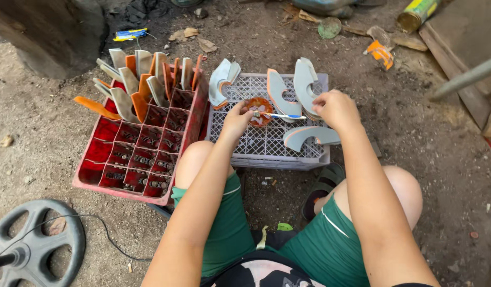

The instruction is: The person paints curved shoe sole pieces with orange paint using a brush. They dip the brush into a small container, apply paint to each piece, and place the painted pieces into a red crate.

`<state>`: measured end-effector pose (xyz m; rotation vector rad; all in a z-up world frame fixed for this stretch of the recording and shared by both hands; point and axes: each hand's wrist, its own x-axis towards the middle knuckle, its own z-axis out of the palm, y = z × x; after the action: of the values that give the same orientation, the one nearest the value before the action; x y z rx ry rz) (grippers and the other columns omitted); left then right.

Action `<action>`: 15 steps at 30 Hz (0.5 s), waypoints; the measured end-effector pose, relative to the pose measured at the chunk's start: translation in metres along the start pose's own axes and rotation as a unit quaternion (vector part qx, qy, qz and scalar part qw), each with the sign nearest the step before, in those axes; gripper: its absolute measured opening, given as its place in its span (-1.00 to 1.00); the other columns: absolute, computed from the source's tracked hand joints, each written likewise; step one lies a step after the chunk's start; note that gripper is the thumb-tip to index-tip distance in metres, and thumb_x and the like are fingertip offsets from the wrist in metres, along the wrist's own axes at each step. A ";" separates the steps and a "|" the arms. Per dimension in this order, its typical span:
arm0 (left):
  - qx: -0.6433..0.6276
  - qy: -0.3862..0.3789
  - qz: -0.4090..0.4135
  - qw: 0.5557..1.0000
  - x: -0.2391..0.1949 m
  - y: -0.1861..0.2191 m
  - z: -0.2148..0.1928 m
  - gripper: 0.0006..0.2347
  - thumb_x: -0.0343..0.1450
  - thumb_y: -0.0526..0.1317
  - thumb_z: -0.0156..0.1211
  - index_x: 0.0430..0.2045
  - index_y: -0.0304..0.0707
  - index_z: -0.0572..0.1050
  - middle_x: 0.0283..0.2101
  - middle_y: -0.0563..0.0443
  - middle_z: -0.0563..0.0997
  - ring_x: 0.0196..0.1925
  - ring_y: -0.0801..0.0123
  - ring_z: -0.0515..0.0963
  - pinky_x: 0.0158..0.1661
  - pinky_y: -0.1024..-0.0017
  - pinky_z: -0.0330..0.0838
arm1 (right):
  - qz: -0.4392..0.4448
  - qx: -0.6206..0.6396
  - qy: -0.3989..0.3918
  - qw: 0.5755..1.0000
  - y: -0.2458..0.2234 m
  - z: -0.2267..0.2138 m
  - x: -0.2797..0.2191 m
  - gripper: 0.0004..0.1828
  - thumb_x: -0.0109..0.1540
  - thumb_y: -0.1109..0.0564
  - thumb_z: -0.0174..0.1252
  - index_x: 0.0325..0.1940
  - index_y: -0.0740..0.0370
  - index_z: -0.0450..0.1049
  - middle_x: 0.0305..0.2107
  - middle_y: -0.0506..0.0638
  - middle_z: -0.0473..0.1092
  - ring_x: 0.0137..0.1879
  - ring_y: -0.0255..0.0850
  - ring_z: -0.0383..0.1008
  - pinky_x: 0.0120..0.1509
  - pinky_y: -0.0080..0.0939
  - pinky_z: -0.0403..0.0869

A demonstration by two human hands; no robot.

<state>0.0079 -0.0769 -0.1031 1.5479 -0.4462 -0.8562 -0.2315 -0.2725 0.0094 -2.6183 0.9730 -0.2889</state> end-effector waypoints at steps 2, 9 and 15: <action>0.033 -0.001 0.020 0.999 -0.002 -0.002 -0.005 -0.55 0.42 -0.30 0.18 0.24 -0.40 0.35 0.00 -0.14 0.62 -0.03 0.34 0.60 -0.02 0.40 0.49 | 0.061 -0.005 -0.149 0.987 0.005 0.008 0.001 -0.68 0.07 -0.03 0.39 -0.10 -0.01 0.68 -0.17 0.03 0.59 -0.03 -0.02 0.61 0.08 0.01 0.52; 0.139 -0.040 0.050 0.988 -0.021 -0.003 0.000 -0.58 0.42 -0.22 0.21 0.19 -0.38 0.43 0.02 -0.18 0.65 0.04 0.31 0.64 0.05 0.42 0.48 | -0.098 -0.188 -0.131 0.968 0.010 0.069 -0.028 -0.46 0.02 0.06 0.44 0.10 0.02 0.58 -0.09 -0.03 0.53 0.08 -0.06 0.54 0.09 0.06 0.46; 0.231 -0.039 0.053 0.971 -0.041 0.014 0.007 -0.59 0.45 -0.17 0.18 0.20 -0.33 0.43 0.00 -0.17 0.68 0.01 0.24 0.67 0.04 0.37 0.49 | -0.162 -0.259 -0.103 0.947 0.023 0.087 -0.044 -0.61 0.12 0.12 0.35 0.04 -0.01 0.52 -0.08 -0.13 0.45 0.14 -0.16 0.46 0.14 0.00 0.36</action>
<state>-0.0215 -0.0552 -0.0788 1.8979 -0.8232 -0.7656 -0.2519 -0.2390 -0.0828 -3.2038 0.6024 0.1971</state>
